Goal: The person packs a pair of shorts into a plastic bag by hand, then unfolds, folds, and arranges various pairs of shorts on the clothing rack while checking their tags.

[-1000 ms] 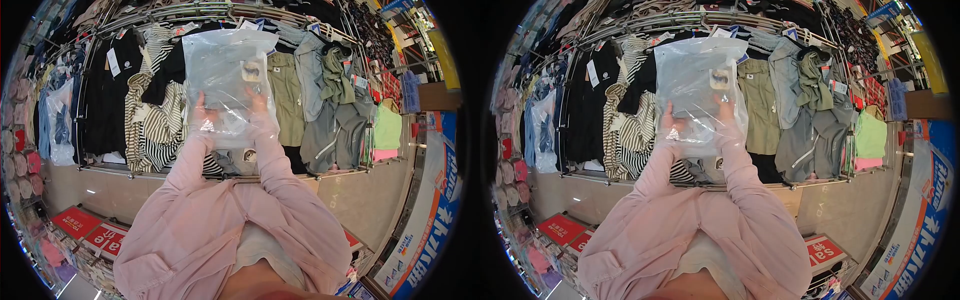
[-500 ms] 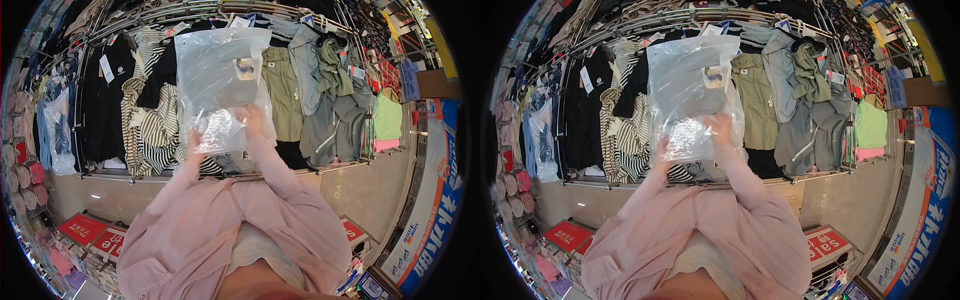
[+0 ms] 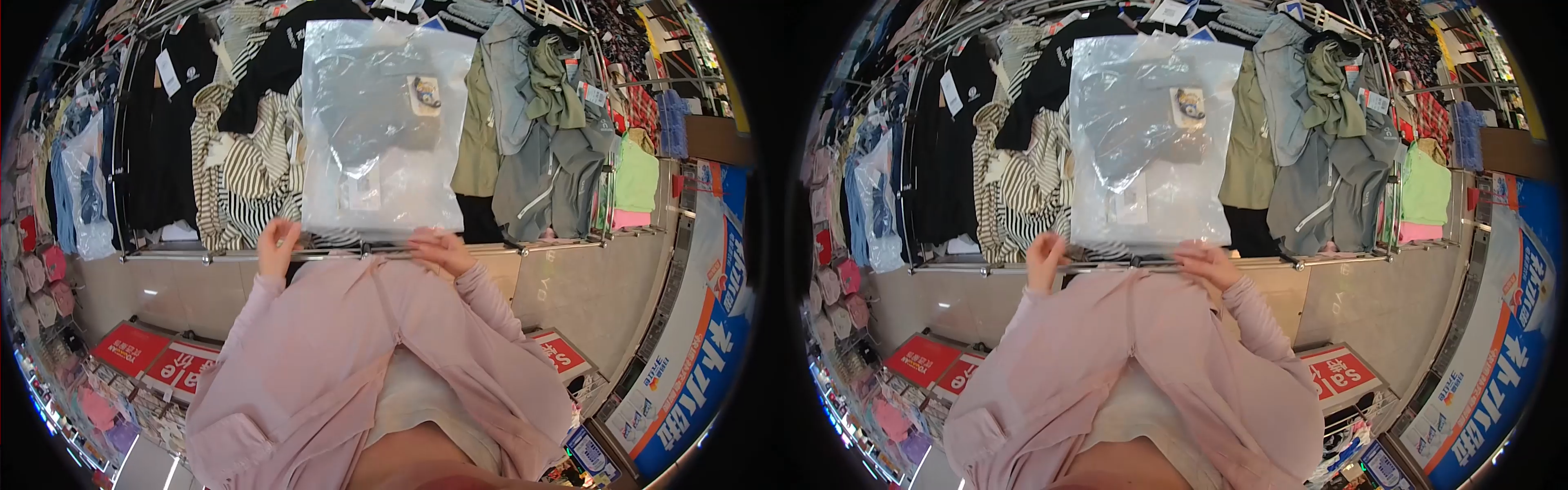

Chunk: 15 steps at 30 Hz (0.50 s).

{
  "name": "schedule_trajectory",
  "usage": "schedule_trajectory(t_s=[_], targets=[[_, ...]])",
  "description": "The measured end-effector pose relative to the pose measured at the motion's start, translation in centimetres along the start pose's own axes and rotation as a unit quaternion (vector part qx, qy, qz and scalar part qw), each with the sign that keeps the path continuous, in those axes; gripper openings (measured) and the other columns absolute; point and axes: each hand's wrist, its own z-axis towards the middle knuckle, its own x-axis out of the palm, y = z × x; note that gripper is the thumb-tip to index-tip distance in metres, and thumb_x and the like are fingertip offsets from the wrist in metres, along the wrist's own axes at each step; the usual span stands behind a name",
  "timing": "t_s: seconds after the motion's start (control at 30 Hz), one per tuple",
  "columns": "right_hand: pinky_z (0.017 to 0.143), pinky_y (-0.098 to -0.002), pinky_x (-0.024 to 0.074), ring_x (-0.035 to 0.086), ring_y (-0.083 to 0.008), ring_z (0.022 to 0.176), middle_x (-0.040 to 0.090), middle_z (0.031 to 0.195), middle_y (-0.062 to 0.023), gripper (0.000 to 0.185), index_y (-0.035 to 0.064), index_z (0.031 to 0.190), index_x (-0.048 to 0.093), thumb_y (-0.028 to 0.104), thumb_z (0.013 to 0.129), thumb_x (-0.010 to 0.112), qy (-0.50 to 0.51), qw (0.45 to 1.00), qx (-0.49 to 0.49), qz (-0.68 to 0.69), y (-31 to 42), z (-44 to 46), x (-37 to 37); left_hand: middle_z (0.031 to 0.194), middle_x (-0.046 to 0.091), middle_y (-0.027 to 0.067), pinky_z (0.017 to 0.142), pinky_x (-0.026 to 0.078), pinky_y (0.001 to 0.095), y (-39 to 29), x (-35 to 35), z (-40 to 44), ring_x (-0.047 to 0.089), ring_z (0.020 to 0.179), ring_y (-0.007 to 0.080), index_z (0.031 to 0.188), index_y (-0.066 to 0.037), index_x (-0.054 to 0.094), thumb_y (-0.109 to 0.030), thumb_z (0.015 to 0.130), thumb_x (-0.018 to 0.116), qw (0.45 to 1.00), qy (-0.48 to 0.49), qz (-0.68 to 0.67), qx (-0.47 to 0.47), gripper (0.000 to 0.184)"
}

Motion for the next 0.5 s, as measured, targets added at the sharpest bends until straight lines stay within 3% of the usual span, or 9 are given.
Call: schedule_trajectory(t_s=[0.03, 0.07, 0.13, 0.2, 0.27, 0.3, 0.4, 0.43, 0.5], targets=[[0.083, -0.0355, 0.0502, 0.059, -0.0248, 0.099, 0.056, 0.115, -0.0191, 0.029, 0.0004, 0.112, 0.053, 0.012, 0.086, 0.059, -0.048, 0.995, 0.073, 0.052, 0.1, 0.4, -0.6, 0.085, 0.061, 0.0077, 0.048, 0.046, 0.0206, 0.0, 1.4, 0.1, 0.056, 0.064, 0.0114, 0.1, 0.003, 0.056, -0.016, 0.081, 0.067, 0.998, -0.049, 0.02, 0.025, 0.029], [0.077, -0.0362, 0.0534, 0.062, -0.0234, 0.092, 0.058, 0.111, -0.02, 0.028, -0.0015, 0.108, 0.054, 0.011, 0.085, 0.061, -0.096, 0.98, 0.143, 0.103, 0.0, 0.8, -0.9, 0.089, 0.062, 0.0096, 0.046, 0.045, 0.0209, 0.1, 1.6, 0.5, 0.057, 0.065, 0.0112, 0.107, 0.004, 0.054, -0.018, 0.082, 0.067, 0.998, -0.001, 0.038, -0.055, 0.036], [0.066, -0.0373, 0.056, 0.063, -0.0204, 0.077, 0.062, 0.091, -0.0158, 0.02, -0.0034, 0.095, 0.054, 0.009, 0.083, 0.063, -0.271, 0.958, 0.067, 0.061, -0.2, 1.6, -0.2, 0.093, 0.062, 0.0104, 0.045, 0.043, 0.0194, 1.6, 1.4, 2.1, 0.056, 0.062, 0.0108, 0.111, 0.004, 0.055, -0.021, 0.081, 0.067, 0.988, 0.063, 0.022, -0.137, 0.041], [0.07, -0.0357, 0.0548, 0.06, -0.0189, 0.077, 0.057, 0.093, -0.0139, 0.026, -0.004, 0.096, 0.048, 0.008, 0.081, 0.065, -0.45, 0.863, -0.202, -0.107, -1.9, 2.6, -1.1, 0.092, 0.062, 0.0083, 0.045, 0.04, 0.0186, 4.3, 0.9, 3.8, 0.056, 0.062, 0.0097, 0.11, 0.003, 0.057, -0.025, 0.083, 0.066, 0.977, 0.126, 0.043, -0.169, 0.04], [0.075, -0.0339, 0.0526, 0.058, -0.0193, 0.084, 0.049, 0.101, -0.0138, 0.038, -0.0029, 0.103, 0.041, 0.006, 0.078, 0.068, -0.484, 0.786, -0.367, -0.115, -1.6, 3.0, -1.4, 0.088, 0.062, 0.0059, 0.045, 0.04, 0.0183, 3.3, 1.7, 3.5, 0.055, 0.062, 0.0089, 0.106, 0.002, 0.059, -0.026, 0.083, 0.065, 0.974, 0.14, 0.062, -0.165, 0.037], [0.079, -0.0328, 0.0503, 0.054, -0.0207, 0.098, 0.043, 0.114, -0.0142, 0.054, -0.0031, 0.115, 0.034, 0.003, 0.075, 0.07, -0.494, 0.806, -0.308, -0.105, -1.7, 2.9, -2.2, 0.085, 0.062, 0.0034, 0.045, 0.039, 0.0181, 2.8, 2.1, 3.1, 0.055, 0.062, 0.008, 0.102, 0.001, 0.061, -0.028, 0.084, 0.065, 0.972, 0.152, 0.08, -0.162, 0.034], [0.078, -0.0385, 0.0492, 0.051, -0.0264, 0.102, 0.046, 0.111, -0.0145, 0.059, -0.0015, 0.119, 0.036, 0.002, 0.071, 0.07, -0.46, 0.792, -0.32, -0.244, -1.8, 3.2, -0.2, 0.081, 0.058, -0.0004, 0.05, 0.041, 0.0208, 2.2, 2.9, 3.1, 0.051, 0.059, 0.0065, 0.097, -0.005, 0.063, -0.029, 0.085, 0.064, 0.957, 0.183, 0.052, -0.22, 0.027], [0.078, -0.0415, 0.0456, 0.05, -0.0318, 0.103, 0.047, 0.113, -0.0155, 0.062, 0.0022, 0.12, 0.041, 0.008, 0.067, 0.072, -0.468, 0.599, -0.37, -0.535, -1.2, 2.9, 1.3, 0.075, 0.059, -0.0004, 0.048, 0.04, 0.0195, 2.1, 3.0, 3.1, 0.051, 0.056, 0.0066, 0.088, -0.005, 0.064, -0.027, 0.086, 0.063, 0.948, 0.205, -0.006, -0.243, 0.022], [0.081, -0.0403, 0.0407, 0.051, -0.0317, 0.098, 0.051, 0.112, -0.014, 0.054, 0.0051, 0.113, 0.05, 0.018, 0.067, 0.074, -0.458, 0.477, -0.278, -0.697, 1.1, 1.7, 8.3, 0.071, 0.059, 0.0003, 0.046, 0.04, 0.0189, 2.7, 3.0, 3.1, 0.051, 0.053, 0.007, 0.084, -0.005, 0.063, -0.026, 0.086, 0.062, 0.954, 0.225, 0.018, -0.195, 0.022]])
